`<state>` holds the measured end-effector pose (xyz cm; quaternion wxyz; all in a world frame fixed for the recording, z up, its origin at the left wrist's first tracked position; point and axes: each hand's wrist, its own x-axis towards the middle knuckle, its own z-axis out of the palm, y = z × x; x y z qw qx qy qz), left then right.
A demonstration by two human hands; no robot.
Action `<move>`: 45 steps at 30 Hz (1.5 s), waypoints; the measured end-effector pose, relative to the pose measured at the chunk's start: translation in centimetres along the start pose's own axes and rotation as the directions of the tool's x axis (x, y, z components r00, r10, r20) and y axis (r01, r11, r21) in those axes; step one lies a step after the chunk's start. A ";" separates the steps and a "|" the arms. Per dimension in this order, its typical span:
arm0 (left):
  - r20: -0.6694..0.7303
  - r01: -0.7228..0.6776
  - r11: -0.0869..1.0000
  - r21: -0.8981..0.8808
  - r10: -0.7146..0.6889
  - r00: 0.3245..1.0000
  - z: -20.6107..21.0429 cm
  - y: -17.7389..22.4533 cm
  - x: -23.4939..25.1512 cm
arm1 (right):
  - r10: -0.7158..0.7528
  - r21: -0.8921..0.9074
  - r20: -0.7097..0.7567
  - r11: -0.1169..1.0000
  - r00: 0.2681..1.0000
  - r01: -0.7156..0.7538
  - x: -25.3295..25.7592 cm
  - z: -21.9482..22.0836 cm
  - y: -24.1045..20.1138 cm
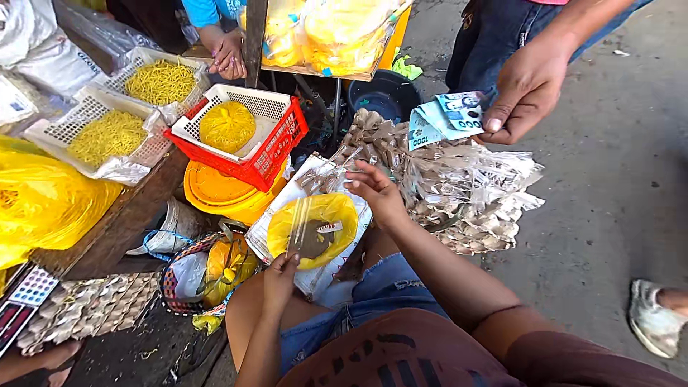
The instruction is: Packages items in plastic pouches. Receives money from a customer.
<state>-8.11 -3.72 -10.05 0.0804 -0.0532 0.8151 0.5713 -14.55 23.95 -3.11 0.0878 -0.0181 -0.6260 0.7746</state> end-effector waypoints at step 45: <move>0.051 0.334 0.701 -0.630 -0.391 0.919 4.7 -0.8 0.8 | -0.040 -0.533 0.493 0.776 0.869 0.337 -9.4 2.6 13.5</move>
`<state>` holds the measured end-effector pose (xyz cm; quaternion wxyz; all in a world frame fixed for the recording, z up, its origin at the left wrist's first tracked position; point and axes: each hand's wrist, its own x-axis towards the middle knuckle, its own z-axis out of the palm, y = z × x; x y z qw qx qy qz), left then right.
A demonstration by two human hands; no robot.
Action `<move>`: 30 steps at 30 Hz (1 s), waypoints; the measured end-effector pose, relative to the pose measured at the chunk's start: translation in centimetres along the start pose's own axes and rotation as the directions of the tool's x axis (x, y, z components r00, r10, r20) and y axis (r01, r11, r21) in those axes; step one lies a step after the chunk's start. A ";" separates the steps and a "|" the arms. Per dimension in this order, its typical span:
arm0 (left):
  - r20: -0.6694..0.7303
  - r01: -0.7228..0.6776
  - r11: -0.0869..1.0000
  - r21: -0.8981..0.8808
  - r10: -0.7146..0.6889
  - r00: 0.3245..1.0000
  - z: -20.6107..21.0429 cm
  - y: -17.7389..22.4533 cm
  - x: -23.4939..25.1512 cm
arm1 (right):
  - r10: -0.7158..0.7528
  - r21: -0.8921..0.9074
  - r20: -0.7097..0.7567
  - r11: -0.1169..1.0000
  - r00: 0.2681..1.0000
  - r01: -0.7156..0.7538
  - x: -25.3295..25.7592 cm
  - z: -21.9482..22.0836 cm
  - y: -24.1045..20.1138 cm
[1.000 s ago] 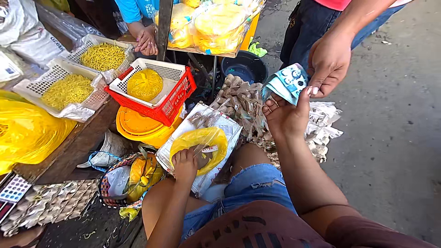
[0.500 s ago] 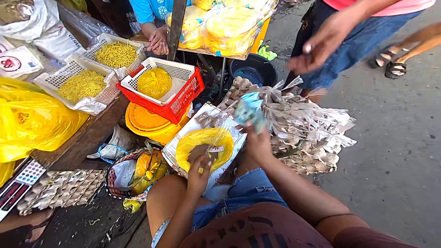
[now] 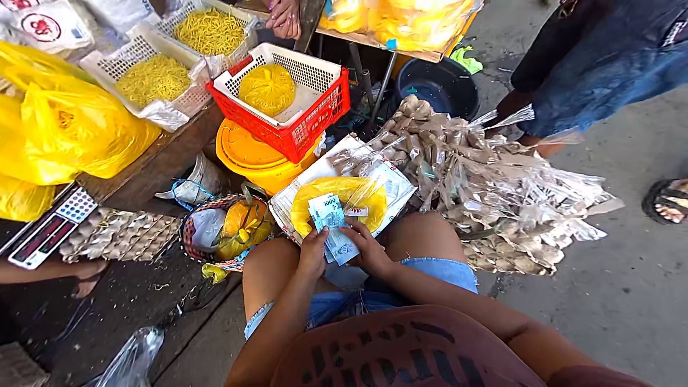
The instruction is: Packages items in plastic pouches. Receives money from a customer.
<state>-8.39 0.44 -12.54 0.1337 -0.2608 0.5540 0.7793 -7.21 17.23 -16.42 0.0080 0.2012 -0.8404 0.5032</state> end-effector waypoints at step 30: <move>-0.011 -0.646 0.699 0.308 0.681 0.732 -1.6 2.2 0.3 | 0.623 0.769 0.301 0.289 0.722 -0.570 3.7 -2.9 0.9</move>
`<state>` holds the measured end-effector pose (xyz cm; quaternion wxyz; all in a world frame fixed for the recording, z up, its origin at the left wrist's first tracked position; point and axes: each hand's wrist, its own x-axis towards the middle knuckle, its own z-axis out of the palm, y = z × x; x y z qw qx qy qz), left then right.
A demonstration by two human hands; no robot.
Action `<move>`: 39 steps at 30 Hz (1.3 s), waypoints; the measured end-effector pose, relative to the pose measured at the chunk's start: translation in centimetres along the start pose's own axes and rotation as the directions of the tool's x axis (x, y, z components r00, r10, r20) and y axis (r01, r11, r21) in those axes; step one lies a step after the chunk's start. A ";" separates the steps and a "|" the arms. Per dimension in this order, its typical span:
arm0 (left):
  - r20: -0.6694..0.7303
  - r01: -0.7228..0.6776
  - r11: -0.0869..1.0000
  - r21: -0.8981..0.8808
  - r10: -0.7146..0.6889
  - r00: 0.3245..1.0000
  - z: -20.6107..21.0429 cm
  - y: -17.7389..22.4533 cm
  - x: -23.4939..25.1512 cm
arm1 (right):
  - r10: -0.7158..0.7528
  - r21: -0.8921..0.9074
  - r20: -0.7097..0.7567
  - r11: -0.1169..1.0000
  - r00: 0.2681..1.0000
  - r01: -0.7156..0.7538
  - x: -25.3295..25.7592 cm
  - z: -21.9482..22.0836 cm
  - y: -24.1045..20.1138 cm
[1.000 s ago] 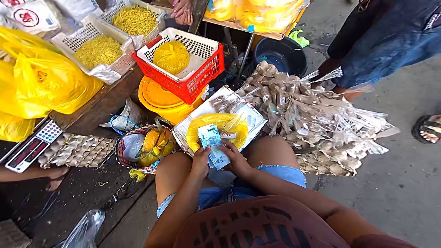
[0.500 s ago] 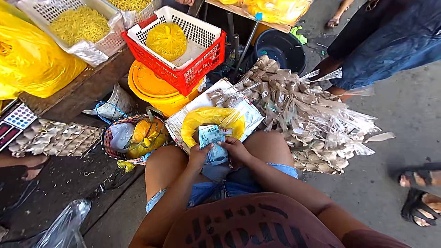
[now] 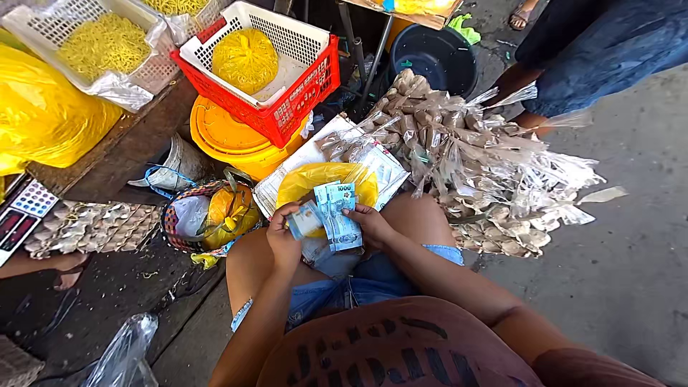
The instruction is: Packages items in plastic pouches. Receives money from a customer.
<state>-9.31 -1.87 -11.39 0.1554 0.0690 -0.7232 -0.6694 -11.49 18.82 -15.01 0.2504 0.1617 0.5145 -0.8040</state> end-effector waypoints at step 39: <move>0.264 0.257 0.962 0.086 -0.271 0.926 1.4 -1.7 -2.4 | -0.132 -0.123 0.059 0.983 0.990 0.138 -0.2 -0.1 0.6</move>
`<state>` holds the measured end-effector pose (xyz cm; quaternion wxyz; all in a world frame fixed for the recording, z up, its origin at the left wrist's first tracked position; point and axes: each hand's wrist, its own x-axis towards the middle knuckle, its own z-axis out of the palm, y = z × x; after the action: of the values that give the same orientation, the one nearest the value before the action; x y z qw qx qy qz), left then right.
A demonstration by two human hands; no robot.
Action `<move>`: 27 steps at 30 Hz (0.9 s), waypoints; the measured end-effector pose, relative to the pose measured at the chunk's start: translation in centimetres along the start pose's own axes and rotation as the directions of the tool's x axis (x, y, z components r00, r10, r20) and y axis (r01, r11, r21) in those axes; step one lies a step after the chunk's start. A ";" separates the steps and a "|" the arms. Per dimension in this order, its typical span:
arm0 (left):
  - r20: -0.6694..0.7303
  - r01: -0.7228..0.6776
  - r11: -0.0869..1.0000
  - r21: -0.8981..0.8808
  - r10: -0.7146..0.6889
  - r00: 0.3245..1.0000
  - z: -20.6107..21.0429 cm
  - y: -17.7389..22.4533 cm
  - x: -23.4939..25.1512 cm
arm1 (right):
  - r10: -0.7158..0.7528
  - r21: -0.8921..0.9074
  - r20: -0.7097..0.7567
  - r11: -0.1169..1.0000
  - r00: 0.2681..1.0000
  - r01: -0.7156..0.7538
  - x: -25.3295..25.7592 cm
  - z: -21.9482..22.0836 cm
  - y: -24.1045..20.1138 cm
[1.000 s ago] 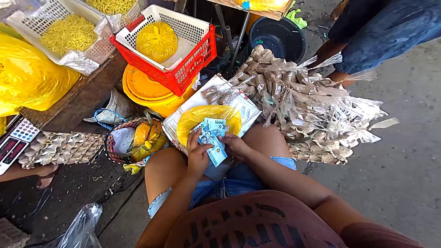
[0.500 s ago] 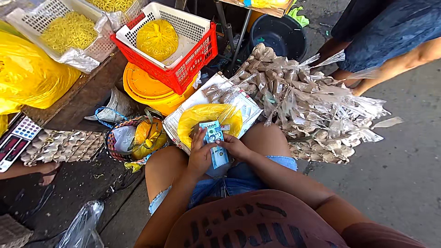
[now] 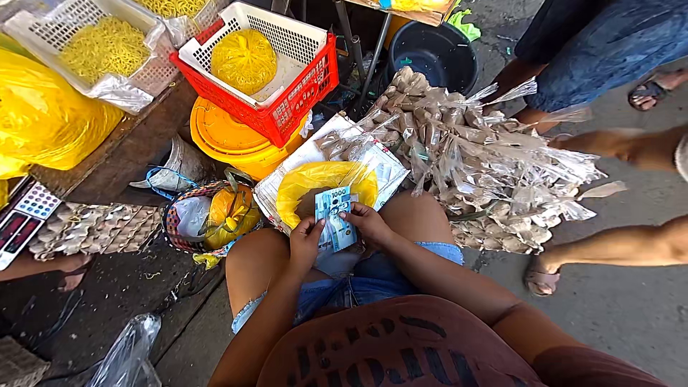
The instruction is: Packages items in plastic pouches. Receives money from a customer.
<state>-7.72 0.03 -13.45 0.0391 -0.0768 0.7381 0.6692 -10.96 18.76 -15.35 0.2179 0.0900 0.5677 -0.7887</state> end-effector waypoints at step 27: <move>-0.009 0.104 0.994 -0.025 -0.104 0.994 0.0 0.2 0.1 | 0.006 -0.051 -0.086 0.999 0.996 -0.011 0.0 0.0 0.0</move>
<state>-7.82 0.01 -13.25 0.0692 -0.1191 0.7250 0.6748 -10.96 18.73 -15.31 0.1990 0.1206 0.5961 -0.7684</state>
